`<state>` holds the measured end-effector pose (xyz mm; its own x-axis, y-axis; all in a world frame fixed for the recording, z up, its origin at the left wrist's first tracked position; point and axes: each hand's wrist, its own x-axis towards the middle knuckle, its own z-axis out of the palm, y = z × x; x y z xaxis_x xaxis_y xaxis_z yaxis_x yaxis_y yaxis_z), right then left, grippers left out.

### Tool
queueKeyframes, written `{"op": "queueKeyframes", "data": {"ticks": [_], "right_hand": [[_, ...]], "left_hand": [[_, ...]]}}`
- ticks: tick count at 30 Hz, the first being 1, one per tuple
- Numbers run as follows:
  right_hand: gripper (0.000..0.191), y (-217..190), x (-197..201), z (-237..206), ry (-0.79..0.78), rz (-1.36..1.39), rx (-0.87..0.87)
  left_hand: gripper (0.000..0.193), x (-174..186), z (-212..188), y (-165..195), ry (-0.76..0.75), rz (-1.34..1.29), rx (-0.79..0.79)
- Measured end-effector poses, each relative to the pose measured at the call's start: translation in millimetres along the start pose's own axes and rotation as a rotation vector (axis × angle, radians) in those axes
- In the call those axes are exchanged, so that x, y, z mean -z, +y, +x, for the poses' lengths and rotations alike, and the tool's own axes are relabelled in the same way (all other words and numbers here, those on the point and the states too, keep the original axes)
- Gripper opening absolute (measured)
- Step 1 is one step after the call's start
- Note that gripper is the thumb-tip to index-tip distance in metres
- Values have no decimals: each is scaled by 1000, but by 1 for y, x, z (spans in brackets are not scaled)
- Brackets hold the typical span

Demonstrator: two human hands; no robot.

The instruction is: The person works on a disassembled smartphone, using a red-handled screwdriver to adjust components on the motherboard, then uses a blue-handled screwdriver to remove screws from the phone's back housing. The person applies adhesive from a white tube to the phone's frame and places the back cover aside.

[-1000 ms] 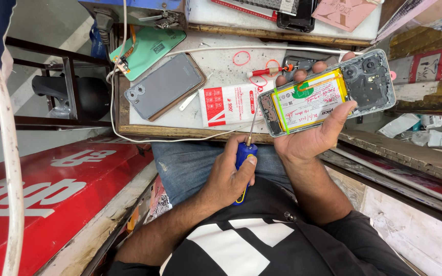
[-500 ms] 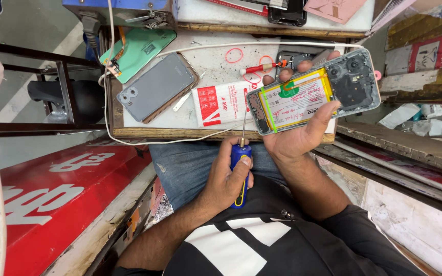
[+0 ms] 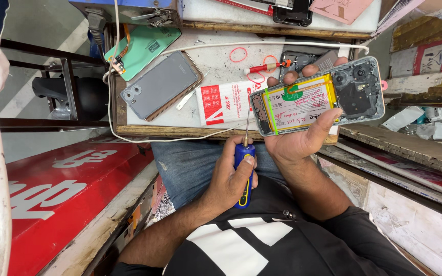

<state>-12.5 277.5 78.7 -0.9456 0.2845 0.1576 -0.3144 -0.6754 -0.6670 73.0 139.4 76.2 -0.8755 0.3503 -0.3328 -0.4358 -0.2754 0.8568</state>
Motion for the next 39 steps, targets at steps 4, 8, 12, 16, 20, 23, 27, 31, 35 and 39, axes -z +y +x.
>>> {"op": "queueKeyframes", "data": {"ticks": [4,8,12,16,20,23,27,31,35,39], "right_hand": [[74,-1,-1,1,9,0,-11],[72,-5,0,3,-4,43,-69],[69,-8,2,6,-21,92,-145],[67,-11,3,8,-20,92,-210],[69,-18,5,11,-8,89,-286],[71,-27,8,15,2,99,-362],[73,-35,13,22,-74,104,-525],[75,-33,15,20,-95,117,-615],[69,-31,15,13,-81,-5,-652],[63,-32,12,8,-102,-97,-624]], "left_hand": [[37,4,1,4,-8,45,-10],[39,12,0,9,-13,142,-19],[42,22,-1,13,-41,253,-86],[44,32,-4,13,-60,384,-22],[43,45,-1,16,13,561,-109],[45,50,-9,25,139,708,-252],[50,56,-18,48,108,762,-231],[50,52,-18,63,39,857,-316],[50,42,-12,64,16,868,-285],[52,32,-8,60,38,851,-264]]}}
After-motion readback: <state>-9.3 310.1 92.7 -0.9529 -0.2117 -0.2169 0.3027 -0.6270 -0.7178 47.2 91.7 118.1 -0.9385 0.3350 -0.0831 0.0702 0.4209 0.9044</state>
